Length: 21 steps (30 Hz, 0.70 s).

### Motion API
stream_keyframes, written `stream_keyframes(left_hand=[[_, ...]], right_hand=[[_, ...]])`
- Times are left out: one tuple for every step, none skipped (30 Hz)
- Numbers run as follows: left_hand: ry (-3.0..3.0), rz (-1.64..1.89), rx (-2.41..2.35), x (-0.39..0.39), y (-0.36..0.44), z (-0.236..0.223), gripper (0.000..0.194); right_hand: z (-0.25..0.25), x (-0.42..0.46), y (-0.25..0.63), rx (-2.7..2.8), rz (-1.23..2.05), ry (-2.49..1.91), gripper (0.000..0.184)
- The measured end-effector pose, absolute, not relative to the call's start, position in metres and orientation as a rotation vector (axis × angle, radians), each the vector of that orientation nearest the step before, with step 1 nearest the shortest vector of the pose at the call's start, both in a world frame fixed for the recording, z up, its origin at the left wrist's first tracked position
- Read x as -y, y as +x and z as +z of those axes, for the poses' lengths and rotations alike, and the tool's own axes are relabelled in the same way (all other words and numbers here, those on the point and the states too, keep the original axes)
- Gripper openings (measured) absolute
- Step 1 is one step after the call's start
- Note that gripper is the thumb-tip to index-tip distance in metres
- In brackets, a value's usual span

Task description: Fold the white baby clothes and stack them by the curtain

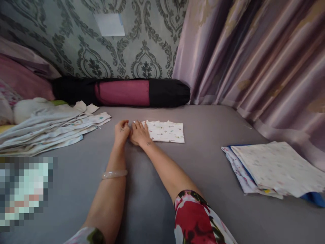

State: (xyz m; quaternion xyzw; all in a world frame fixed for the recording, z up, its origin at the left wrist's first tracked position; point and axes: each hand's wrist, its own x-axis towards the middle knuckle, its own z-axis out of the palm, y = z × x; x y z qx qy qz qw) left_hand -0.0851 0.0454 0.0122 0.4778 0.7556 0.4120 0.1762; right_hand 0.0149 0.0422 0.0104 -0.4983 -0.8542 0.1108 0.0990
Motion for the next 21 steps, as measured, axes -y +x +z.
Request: stream_keyframes(left_hand=[[1.376,1.165,-2.144,-0.045,-0.084,0.013,0.04],[1.404,1.159,-2.151,-0.045,-0.082,0.014,0.04],[1.439,1.147,-2.157,-0.046,-0.079,0.015,0.039],[1.483,1.127,-2.156,-0.046,-0.075,0.015,0.039],[1.533,1.1,-2.148,-0.047,-0.07,0.015,0.039],[1.588,1.068,-2.133,-0.048,-0.064,0.015,0.039],[1.65,1.031,-2.109,-0.048,-0.058,0.014,0.039],[1.718,0.994,-2.079,-0.049,-0.051,0.014,0.038],[1.791,0.957,-2.046,-0.049,-0.045,0.013,0.038],[1.864,0.919,-2.012,-0.049,-0.038,0.012,0.038],[1.936,0.878,-1.977,-0.048,-0.032,0.011,0.038],[1.999,0.831,-1.947,-0.047,-0.027,0.01,0.038],[2.043,0.775,-1.927,-0.046,-0.023,0.008,0.038],[2.068,0.711,-1.921,-0.045,-0.02,0.007,0.039],[2.077,0.642,-1.926,-0.044,-0.018,0.005,0.039],[2.077,0.576,-1.935,-0.043,-0.016,0.003,0.04],[2.074,0.52,-1.945,-0.042,-0.016,0.001,0.042],[2.073,0.476,-1.95,-0.041,-0.015,0.0,0.043],[2.076,0.446,-1.952,-0.041,-0.015,-0.001,0.044],[2.084,0.431,-1.952,-0.041,-0.016,-0.002,0.045],[2.094,0.426,-1.952,-0.04,-0.016,-0.003,0.045]], right_hand=[[0.012,-0.041,0.019,2.494,0.303,-1.478,0.056],[0.014,-0.041,0.026,2.455,0.265,-1.489,0.056],[0.016,-0.039,0.034,2.414,0.224,-1.506,0.055],[0.017,-0.038,0.043,2.381,0.193,-1.534,0.055],[0.018,-0.037,0.054,2.354,0.177,-1.573,0.055],[0.018,-0.037,0.065,2.334,0.17,-1.615,0.055],[0.018,-0.037,0.077,2.32,0.173,-1.66,0.055],[0.018,-0.037,0.088,2.31,0.181,-1.7,0.055],[0.018,-0.037,0.097,2.303,0.19,-1.737,0.055],[0.017,-0.037,0.106,2.299,0.197,-1.768,0.055],[0.016,-0.037,0.112,2.298,0.201,-1.788,0.055],[0.014,-0.037,0.117,2.301,0.205,-1.8,0.055],[0.013,-0.037,0.12,2.305,0.209,-1.804,0.055],[0.011,-0.037,0.122,2.31,0.214,-1.801,0.055],[0.009,-0.036,0.122,2.312,0.221,-1.796,0.054],[0.008,-0.035,0.122,2.309,0.226,-1.792,0.054],[0.006,-0.035,0.121,2.303,0.227,-1.789,0.054],[0.005,-0.034,0.121,2.296,0.227,-1.786,0.053],[0.004,-0.034,0.12,2.289,0.225,-1.784,0.053],[0.004,-0.034,0.12,2.285,0.227,-1.781,0.053],[0.004,-0.034,0.12,2.285,0.237,-1.776,0.053]])
